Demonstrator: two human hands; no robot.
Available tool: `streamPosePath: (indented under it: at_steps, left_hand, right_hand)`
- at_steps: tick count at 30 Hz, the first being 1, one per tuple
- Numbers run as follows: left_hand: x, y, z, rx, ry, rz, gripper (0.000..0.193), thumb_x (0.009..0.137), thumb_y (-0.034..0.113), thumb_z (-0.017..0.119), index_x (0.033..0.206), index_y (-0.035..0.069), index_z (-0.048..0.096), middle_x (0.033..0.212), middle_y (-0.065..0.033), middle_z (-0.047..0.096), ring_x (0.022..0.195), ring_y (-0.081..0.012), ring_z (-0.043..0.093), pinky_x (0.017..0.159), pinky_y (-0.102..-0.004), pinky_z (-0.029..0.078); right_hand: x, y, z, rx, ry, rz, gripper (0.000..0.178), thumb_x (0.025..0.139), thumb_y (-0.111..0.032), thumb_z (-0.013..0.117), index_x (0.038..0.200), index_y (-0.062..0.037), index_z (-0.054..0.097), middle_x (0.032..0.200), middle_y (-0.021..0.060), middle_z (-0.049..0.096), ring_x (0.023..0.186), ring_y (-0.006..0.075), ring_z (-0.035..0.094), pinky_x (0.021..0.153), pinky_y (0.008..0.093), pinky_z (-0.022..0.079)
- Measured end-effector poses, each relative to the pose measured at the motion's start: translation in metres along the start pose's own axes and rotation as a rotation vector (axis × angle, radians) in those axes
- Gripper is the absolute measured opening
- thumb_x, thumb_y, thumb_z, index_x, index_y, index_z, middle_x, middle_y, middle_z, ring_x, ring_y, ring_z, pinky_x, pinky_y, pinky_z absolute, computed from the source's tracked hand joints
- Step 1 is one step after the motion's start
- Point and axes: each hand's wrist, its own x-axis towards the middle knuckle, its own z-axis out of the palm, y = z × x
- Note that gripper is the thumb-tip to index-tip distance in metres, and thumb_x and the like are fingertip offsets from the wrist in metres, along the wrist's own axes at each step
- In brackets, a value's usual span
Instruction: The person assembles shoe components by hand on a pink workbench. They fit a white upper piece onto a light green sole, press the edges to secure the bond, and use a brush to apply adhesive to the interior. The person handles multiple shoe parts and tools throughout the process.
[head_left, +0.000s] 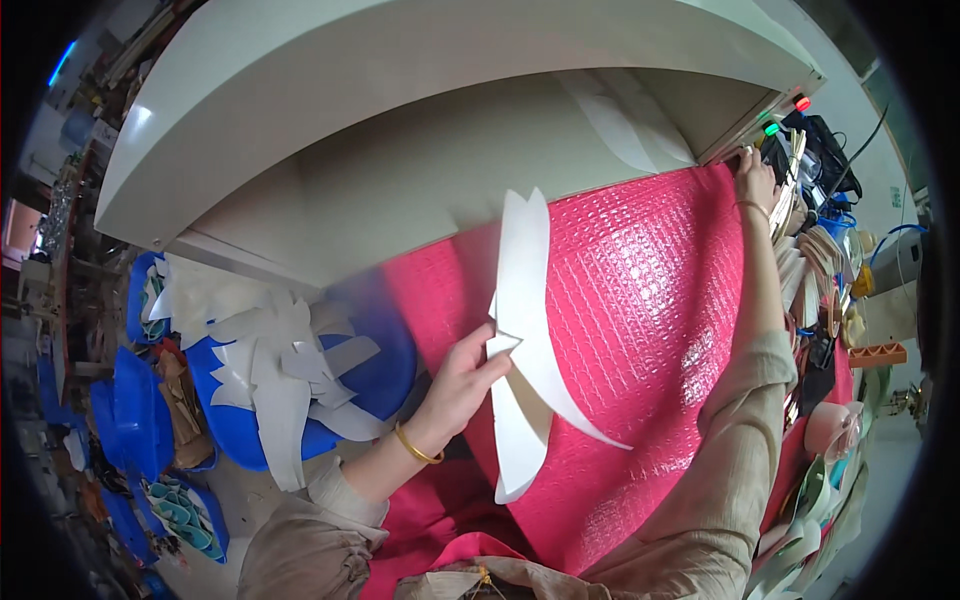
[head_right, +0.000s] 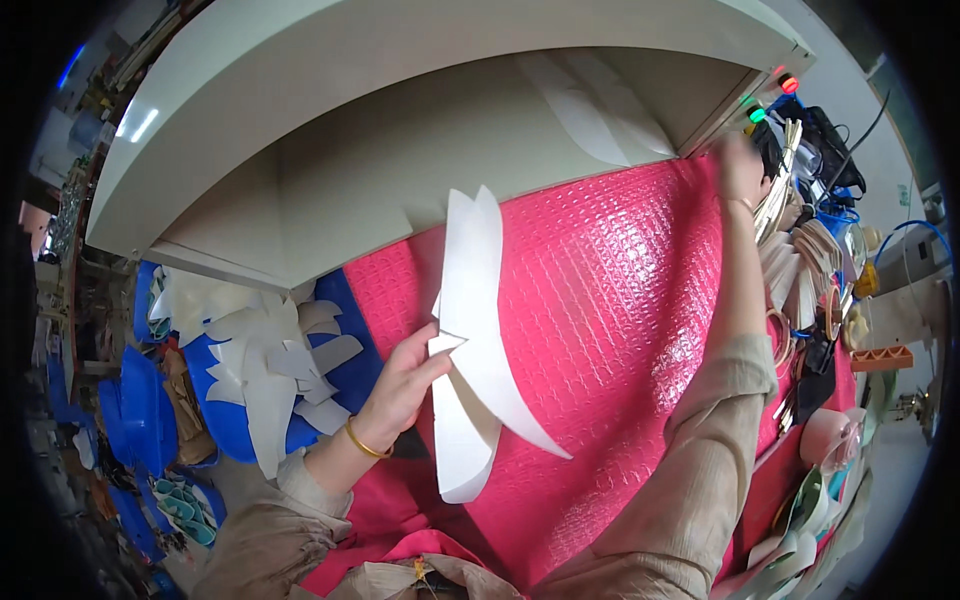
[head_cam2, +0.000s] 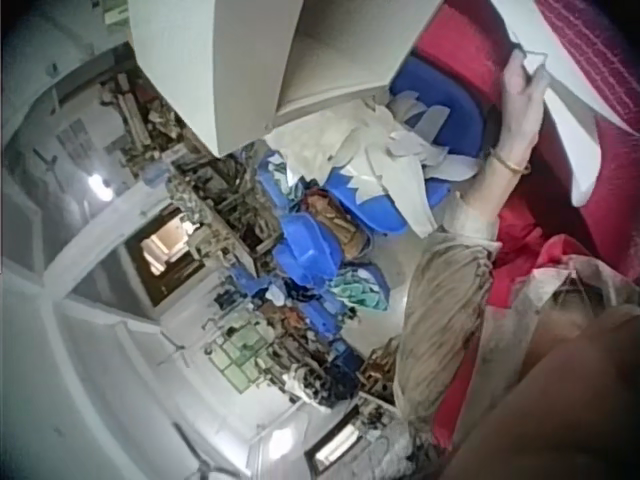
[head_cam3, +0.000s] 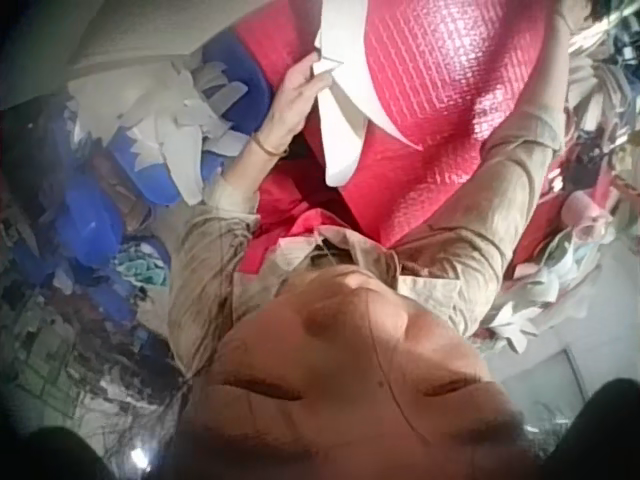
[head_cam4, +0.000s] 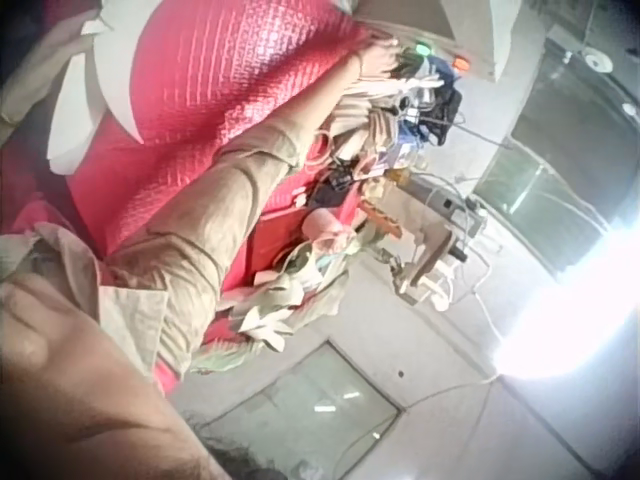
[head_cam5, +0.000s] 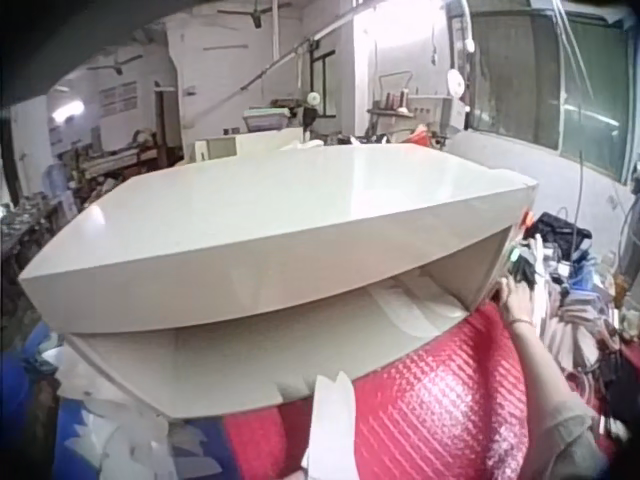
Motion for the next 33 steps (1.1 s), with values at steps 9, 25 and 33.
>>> streamPosePath:
  at_steps: [9, 25, 33]
  left_hand:
    - [-0.024, 0.031, 0.021, 0.588, 0.172, 0.353, 0.013, 0.082, 0.005, 0.056, 0.093, -0.002, 0.057, 0.066, -0.0113, 0.057, 0.060, -0.0079, 0.053, 0.054, -0.0270, 0.042]
    - [-0.199, 0.053, -0.136, -0.095, 0.441, 0.069, 0.029, 0.085, 0.001, 0.051, 0.114, -0.004, 0.053, 0.101, -0.0087, 0.062, 0.090, -0.0146, 0.061, 0.080, -0.0266, 0.048]
    - [-0.214, 0.034, -0.126, -0.114, 0.505, 0.028, 0.033, 0.093, 0.014, 0.047, 0.120, -0.003, 0.048, 0.111, -0.0068, 0.057, 0.101, -0.0116, 0.052, 0.088, -0.0252, 0.039]
  right_hand:
    - [-0.253, -0.128, -0.210, 0.862, -0.810, -0.572, 0.042, 0.081, -0.040, 0.062, 0.094, -0.0001, 0.059, 0.066, 0.0107, 0.057, 0.060, 0.0188, 0.057, 0.056, 0.0323, 0.045]
    - [-0.251, -0.229, -0.163, 1.456, -1.147, -0.058, 0.030, 0.090, -0.020, 0.056, 0.111, 0.0006, 0.056, 0.095, 0.0062, 0.060, 0.085, 0.0123, 0.057, 0.074, 0.0268, 0.048]
    - [-0.254, -0.430, -0.092, 1.631, -1.077, 0.066, 0.016, 0.080, -0.018, 0.065, 0.092, -0.0082, 0.063, 0.081, 0.0029, 0.062, 0.074, 0.0147, 0.059, 0.066, 0.0274, 0.046]
